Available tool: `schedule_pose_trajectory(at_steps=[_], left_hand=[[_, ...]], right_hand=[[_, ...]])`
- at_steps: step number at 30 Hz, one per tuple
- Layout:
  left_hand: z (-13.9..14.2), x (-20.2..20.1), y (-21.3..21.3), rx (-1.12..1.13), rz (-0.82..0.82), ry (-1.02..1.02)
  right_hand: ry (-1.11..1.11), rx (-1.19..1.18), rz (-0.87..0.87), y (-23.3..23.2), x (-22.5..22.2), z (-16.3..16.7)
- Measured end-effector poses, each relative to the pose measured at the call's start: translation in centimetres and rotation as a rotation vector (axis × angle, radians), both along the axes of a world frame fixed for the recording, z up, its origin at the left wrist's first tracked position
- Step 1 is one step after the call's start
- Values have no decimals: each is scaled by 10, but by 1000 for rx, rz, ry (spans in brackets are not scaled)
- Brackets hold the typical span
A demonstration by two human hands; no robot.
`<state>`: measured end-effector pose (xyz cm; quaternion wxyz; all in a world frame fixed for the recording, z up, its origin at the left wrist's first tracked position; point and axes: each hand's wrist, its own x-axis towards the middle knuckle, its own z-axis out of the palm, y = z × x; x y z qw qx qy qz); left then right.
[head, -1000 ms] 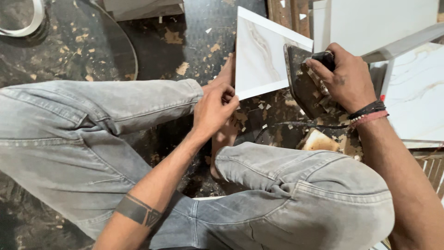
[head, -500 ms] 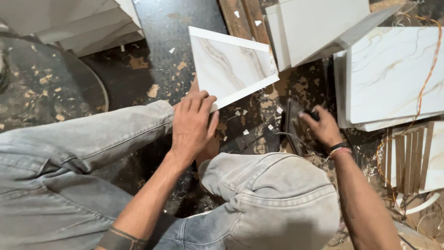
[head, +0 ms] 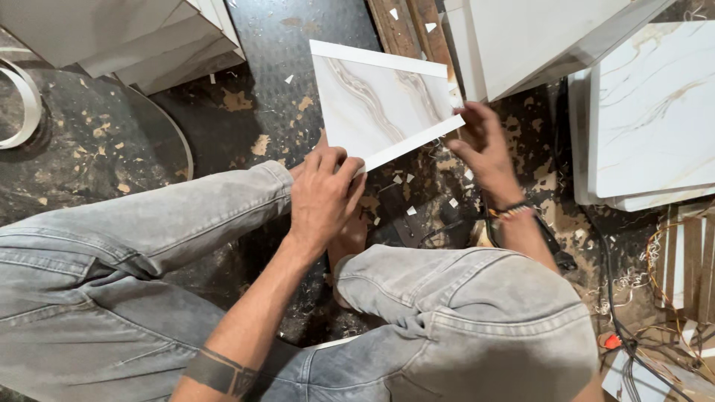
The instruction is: The person sits on the floor and applies white edge banding tape to the edges of wood panels, pressing the tape with a hand-held edge banding iron and smoothing it down by hand. They work on several panels one at a time and set finished panels aside.
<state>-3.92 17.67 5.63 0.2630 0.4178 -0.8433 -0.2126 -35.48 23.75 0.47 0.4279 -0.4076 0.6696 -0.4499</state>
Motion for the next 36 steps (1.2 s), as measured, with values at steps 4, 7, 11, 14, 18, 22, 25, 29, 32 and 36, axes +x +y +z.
schedule_pose_trajectory(at_steps=[4,7,11,14,18,22,25,29,32,36], left_hand=[[0,-3,4,121,47,49],[-1,-6,6,84,66,44],[-4,-9,5,13,69,21],[-6,-13,4,19,92,-29],[-7,-16,6,-15,123,-6],[-6,-19,8,-9,158,20],[-6,-19,9,-8,167,20],[-9,-17,10,7,150,19],[-11,-16,10,-7,145,22],[-10,-13,6,-12,107,2]], right_hand=[[-266,-62,-86,-18,28,-29],[-287,-90,-130,-17,30,-41],[-335,-148,-129,-14,31,-47],[-440,-130,-148,-16,34,-47],[-479,-150,-144,-18,36,-42],[-549,-141,-176,-15,42,-34],[-409,-169,-129,-13,52,-31],[-179,-161,-95,-14,64,-32],[-72,-183,-80,-16,66,-31],[-216,-90,-151,-16,60,-27]])
